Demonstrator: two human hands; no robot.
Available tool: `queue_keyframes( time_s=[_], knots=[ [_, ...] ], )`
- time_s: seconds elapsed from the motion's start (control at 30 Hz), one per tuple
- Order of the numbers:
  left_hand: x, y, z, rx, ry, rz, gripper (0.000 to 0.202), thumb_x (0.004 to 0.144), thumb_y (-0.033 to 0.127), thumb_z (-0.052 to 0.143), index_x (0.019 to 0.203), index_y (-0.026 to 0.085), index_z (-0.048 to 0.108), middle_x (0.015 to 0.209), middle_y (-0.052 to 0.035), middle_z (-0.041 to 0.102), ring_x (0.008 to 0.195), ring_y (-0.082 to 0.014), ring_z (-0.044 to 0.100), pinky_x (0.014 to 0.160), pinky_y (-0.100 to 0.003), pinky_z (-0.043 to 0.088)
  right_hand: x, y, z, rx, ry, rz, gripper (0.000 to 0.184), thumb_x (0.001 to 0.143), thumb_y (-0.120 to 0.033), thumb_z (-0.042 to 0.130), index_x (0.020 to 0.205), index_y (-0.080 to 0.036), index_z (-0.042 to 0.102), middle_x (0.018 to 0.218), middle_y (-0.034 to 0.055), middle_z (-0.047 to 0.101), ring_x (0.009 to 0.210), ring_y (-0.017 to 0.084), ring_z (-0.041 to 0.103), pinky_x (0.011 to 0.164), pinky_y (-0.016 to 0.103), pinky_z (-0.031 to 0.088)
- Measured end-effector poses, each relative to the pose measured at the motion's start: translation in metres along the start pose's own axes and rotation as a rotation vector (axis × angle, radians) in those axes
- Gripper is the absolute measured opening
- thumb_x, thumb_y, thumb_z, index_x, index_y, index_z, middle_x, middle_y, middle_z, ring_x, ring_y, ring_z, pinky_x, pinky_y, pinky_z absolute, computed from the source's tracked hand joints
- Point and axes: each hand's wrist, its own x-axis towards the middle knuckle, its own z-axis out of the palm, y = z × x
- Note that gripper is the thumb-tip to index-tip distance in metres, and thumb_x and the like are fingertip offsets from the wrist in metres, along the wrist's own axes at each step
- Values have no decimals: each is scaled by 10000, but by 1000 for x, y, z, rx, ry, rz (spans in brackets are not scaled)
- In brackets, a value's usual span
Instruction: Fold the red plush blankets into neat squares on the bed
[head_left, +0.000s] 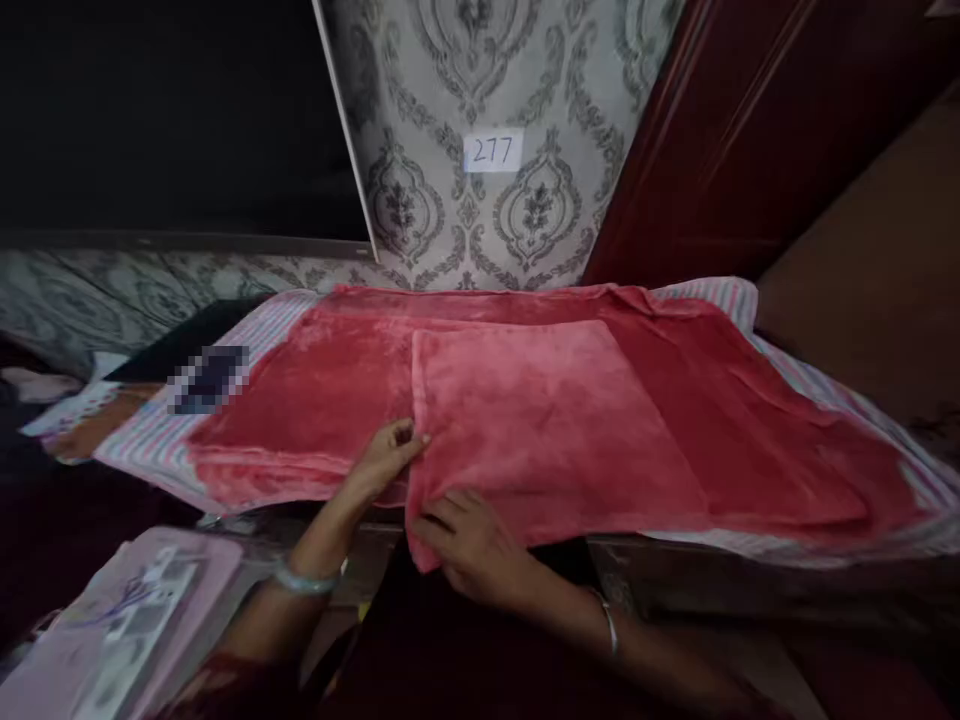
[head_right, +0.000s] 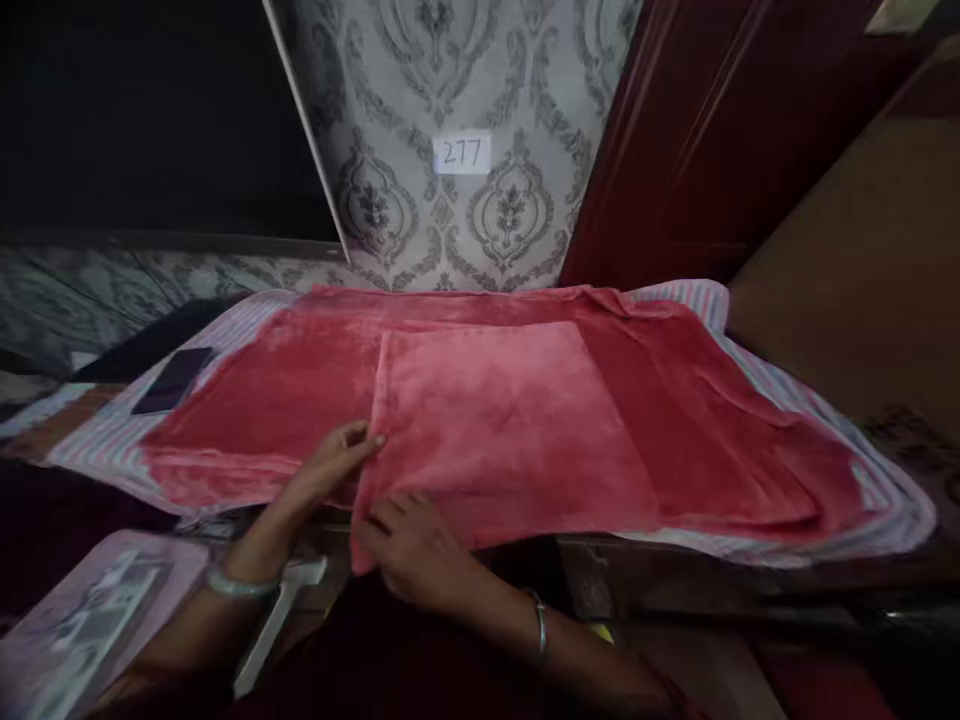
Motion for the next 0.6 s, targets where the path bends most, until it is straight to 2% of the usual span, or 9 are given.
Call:
queue_keyframes(
  time_s=[0.13, 0.23, 0.33, 0.4, 0.53, 0.6],
  knots=[
    [-8, -9, -1, -150, 97, -12, 545, 433, 532, 919, 724, 173, 630, 640, 41, 619, 581, -122, 538, 550, -230, 423, 4, -4, -3, -30, -26, 34, 229, 939, -95, 551, 1123, -178, 659, 1017, 80, 674, 866, 206, 519, 739, 351, 429],
    [-25, -11, 4, -235, 105, -3, 536, 460, 446, 943, 836, 174, 675, 738, 14, 694, 675, -150, 626, 629, -240, 494, 4, -5, -4, -40, -11, 31, 192, 965, -122, 542, 1100, -178, 668, 991, 65, 681, 870, 201, 528, 759, 339, 445],
    [-47, -13, 11, -329, 94, -54, 558, 466, 363, 965, 918, 170, 701, 799, -10, 731, 743, -169, 675, 691, -247, 533, 4, -4, -4, -65, -6, 21, 171, 992, -162, 545, 1105, -172, 673, 1006, 71, 682, 906, 204, 541, 796, 338, 462],
    [-58, -15, 15, -394, 99, -106, 526, 445, 310, 975, 871, 162, 704, 741, 4, 713, 686, -156, 662, 647, -235, 529, 4, -4, -3, -80, -26, 19, 160, 1008, -173, 539, 1094, -172, 673, 991, 67, 680, 900, 197, 545, 796, 335, 468],
    [-69, -18, 19, -480, 112, -254, 430, 355, 189, 968, 656, 153, 664, 557, 60, 605, 485, -92, 539, 472, -192, 441, 8, -4, -3, -109, -21, -4, 198, 1030, -170, 501, 1130, -157, 671, 1010, 65, 693, 923, 193, 550, 812, 329, 478],
    [-71, -16, 21, -481, 102, -335, 361, 381, 163, 946, 590, 150, 653, 538, 50, 598, 471, -90, 529, 451, -192, 437, 11, -4, -5, -110, 8, -26, 229, 1037, -163, 475, 1152, -147, 673, 1067, 65, 706, 966, 195, 550, 852, 324, 479]
  ],
)
